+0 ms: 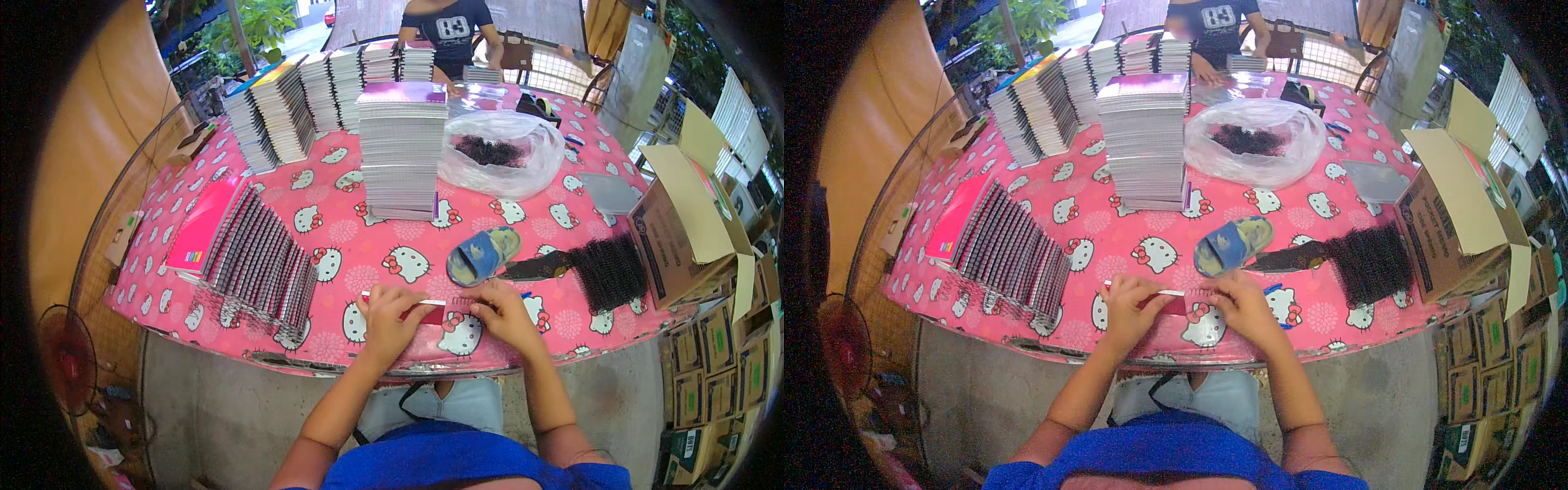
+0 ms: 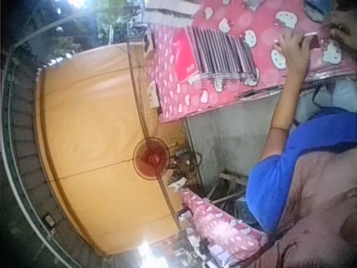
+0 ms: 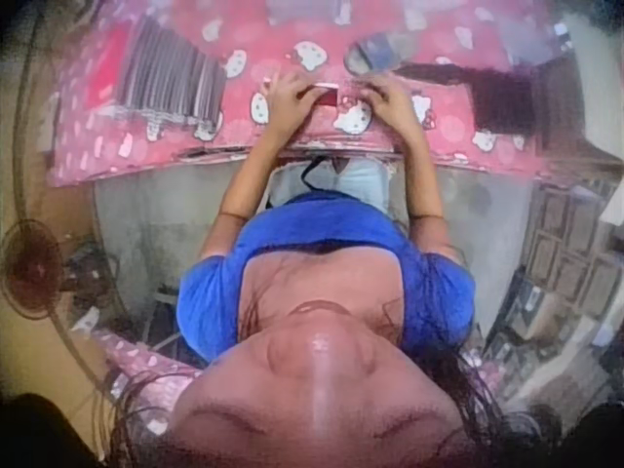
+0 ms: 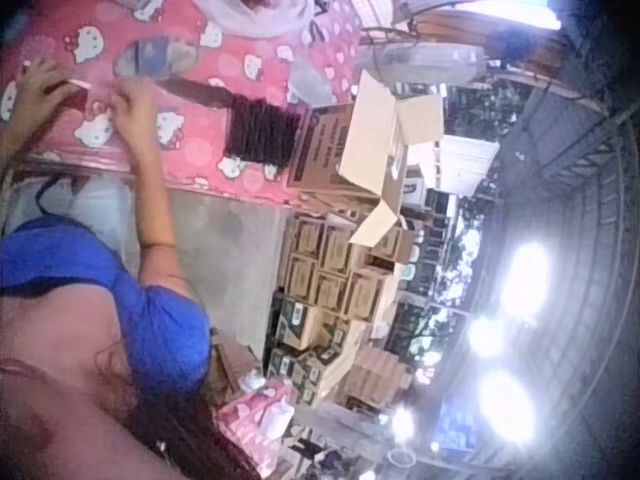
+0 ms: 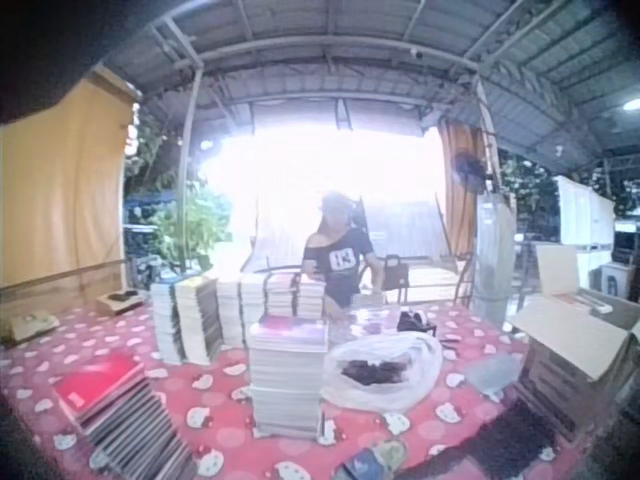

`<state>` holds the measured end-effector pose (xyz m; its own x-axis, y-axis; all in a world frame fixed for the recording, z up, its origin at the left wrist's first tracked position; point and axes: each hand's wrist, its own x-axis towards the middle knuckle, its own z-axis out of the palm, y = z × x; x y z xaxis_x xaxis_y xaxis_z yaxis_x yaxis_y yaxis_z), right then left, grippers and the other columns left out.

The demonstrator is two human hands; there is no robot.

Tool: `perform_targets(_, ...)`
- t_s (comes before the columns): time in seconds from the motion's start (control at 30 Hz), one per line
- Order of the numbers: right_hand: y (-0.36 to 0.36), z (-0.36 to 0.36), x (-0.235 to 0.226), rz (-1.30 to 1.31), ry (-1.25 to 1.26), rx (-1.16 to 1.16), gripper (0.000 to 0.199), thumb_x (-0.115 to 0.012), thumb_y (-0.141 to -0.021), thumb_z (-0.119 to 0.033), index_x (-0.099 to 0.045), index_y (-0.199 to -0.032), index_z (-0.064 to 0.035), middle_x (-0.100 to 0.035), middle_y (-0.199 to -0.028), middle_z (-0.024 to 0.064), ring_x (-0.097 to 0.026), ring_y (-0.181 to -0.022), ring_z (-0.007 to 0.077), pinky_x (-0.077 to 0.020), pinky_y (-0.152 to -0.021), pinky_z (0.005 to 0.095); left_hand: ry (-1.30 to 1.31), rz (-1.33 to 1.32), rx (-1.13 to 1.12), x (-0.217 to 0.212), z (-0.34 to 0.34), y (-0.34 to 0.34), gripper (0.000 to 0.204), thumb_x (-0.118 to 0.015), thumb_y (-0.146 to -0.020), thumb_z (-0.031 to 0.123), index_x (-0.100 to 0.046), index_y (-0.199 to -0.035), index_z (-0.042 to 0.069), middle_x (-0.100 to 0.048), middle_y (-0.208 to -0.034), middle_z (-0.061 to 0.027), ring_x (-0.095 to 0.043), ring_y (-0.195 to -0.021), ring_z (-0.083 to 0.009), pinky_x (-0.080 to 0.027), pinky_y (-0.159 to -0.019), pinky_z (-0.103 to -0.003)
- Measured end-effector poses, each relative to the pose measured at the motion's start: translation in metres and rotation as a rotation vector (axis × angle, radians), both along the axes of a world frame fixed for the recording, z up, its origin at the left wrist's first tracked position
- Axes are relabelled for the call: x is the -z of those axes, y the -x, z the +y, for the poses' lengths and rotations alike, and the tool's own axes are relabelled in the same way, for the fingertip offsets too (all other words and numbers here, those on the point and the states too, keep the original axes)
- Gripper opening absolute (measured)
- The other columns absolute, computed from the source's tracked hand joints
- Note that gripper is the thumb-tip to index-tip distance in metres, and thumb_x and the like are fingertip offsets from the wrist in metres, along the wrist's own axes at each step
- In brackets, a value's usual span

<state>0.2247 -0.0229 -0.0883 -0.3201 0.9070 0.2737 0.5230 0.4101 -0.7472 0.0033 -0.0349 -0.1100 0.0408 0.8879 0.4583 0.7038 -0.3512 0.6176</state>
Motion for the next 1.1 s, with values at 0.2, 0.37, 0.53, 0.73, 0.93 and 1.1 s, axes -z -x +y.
perform_targets(0.2,0.006,0.002,0.006,0.069,-0.010,-0.005,0.023,-0.066,-0.079,-0.011,-0.067,-0.101,-0.0045,-0.062,-0.090,0.0144,-0.061,-0.082,0.0300,-0.0479,-0.073,0.0360,-0.007,0.009,0.005,-0.003,-0.007,-0.001,0.017,-0.076,-0.072,0.027,-0.074,-0.085,0.017,-0.063,-0.081,0.0031,-0.051,-0.090,-0.0183,-0.025,-0.091,-0.053)
perform_targets(0.37,0.007,0.005,0.018,0.098,-0.017,0.019,0.020,-0.067,-0.079,-0.012,-0.068,-0.097,-0.0036,-0.062,-0.083,0.0135,-0.062,-0.077,0.0293,-0.0481,-0.071,0.0349,-0.012,0.046,0.013,0.002,-0.010,-0.004,0.017,-0.078,-0.070,0.025,-0.074,-0.084,0.017,-0.063,-0.082,0.0030,-0.050,-0.092,-0.0177,-0.025,-0.090,-0.050)
perform_targets(0.53,0.014,-0.003,0.007,0.123,0.013,0.035,0.018,-0.068,-0.077,-0.007,-0.067,-0.094,-0.0037,-0.059,-0.086,0.0122,-0.060,-0.080,0.0267,-0.0473,-0.069,0.0332,-0.017,0.014,-0.007,0.004,-0.013,-0.004,0.016,-0.079,-0.069,0.024,-0.074,-0.083,0.017,-0.063,-0.081,0.0033,-0.050,-0.091,-0.0174,-0.024,-0.090,-0.050)
perform_targets(0.73,0.012,-0.001,0.005,0.130,0.109,-0.113,0.019,-0.068,-0.078,-0.005,-0.066,-0.097,-0.0027,-0.058,-0.084,0.0071,-0.057,-0.076,0.0164,-0.0454,-0.066,0.0274,-0.034,-0.002,0.008,0.003,-0.014,-0.005,0.018,-0.078,-0.069,0.023,-0.074,-0.085,0.016,-0.064,-0.083,0.0028,-0.050,-0.090,-0.0174,-0.026,-0.088,-0.048)
perform_targets(0.93,0.026,-0.008,0.007,0.030,0.142,-0.034,0.023,-0.066,-0.084,-0.018,-0.061,-0.100,-0.0019,-0.058,-0.084,0.0103,-0.058,-0.079,0.0213,-0.0462,-0.068,0.0325,-0.038,0.013,-0.015,0.003,-0.014,-0.003,0.024,-0.078,-0.069,0.022,-0.071,-0.091,0.015,-0.066,-0.087,0.0022,-0.052,-0.086,-0.0173,-0.028,-0.086,-0.043)
perform_targets(1.1,0.032,-0.011,0.000,-0.085,-0.026,0.018,0.024,-0.062,-0.086,-0.027,-0.058,-0.096,-0.0057,-0.058,-0.088,0.0116,-0.060,-0.083,0.0328,-0.0481,-0.070,0.0427,-0.061,0.030,-0.010,0.002,-0.015,-0.004,0.023,-0.078,-0.068,0.021,-0.071,-0.089,0.015,-0.066,-0.086,0.0016,-0.053,-0.084,-0.0180,-0.029,-0.082,-0.039)
